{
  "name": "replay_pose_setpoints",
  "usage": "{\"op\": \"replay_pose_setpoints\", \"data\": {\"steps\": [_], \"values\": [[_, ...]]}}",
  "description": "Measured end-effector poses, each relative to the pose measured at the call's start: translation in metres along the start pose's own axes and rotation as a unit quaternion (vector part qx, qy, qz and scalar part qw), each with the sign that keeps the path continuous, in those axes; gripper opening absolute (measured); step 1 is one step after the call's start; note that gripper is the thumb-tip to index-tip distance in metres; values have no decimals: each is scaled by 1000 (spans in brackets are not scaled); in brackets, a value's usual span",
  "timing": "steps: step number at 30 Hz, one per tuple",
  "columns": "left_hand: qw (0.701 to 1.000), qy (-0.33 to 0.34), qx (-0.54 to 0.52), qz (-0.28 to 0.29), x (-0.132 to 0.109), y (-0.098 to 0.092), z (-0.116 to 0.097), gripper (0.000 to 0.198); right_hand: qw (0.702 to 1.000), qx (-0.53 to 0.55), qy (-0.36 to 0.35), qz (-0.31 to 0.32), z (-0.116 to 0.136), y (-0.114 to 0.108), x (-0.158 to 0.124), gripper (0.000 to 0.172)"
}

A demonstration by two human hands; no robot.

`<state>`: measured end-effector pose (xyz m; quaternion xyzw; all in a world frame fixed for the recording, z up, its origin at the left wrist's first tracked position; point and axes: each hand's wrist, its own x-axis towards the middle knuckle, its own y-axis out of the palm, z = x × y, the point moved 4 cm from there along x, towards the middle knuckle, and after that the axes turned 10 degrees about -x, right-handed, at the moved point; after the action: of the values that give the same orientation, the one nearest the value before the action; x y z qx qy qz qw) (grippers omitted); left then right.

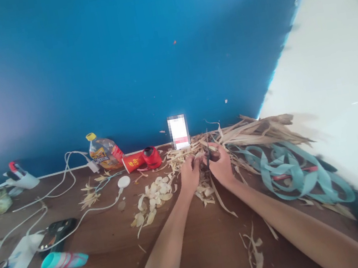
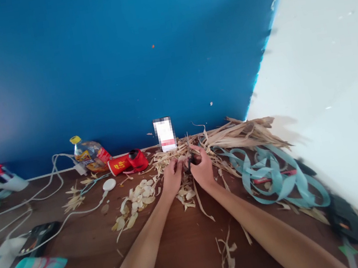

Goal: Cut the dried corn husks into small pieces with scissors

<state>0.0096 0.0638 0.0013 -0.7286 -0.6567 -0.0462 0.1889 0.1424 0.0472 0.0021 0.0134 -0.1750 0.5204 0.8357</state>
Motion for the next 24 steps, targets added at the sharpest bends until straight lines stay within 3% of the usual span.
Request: {"op": "replay_pose_setpoints", "data": {"steps": [10, 18, 24], "values": [[999, -32, -39, 1, 1, -5, 4, 36, 1000, 11, 2, -2, 0, -1, 0, 52], [999, -37, 15, -29, 1, -7, 1, 31, 998, -55, -25, -22, 1, -2, -3, 49], [999, -32, -18, -1, 1, -5, 6, 30, 998, -52, -18, -29, 1, -3, -2, 45]]}}
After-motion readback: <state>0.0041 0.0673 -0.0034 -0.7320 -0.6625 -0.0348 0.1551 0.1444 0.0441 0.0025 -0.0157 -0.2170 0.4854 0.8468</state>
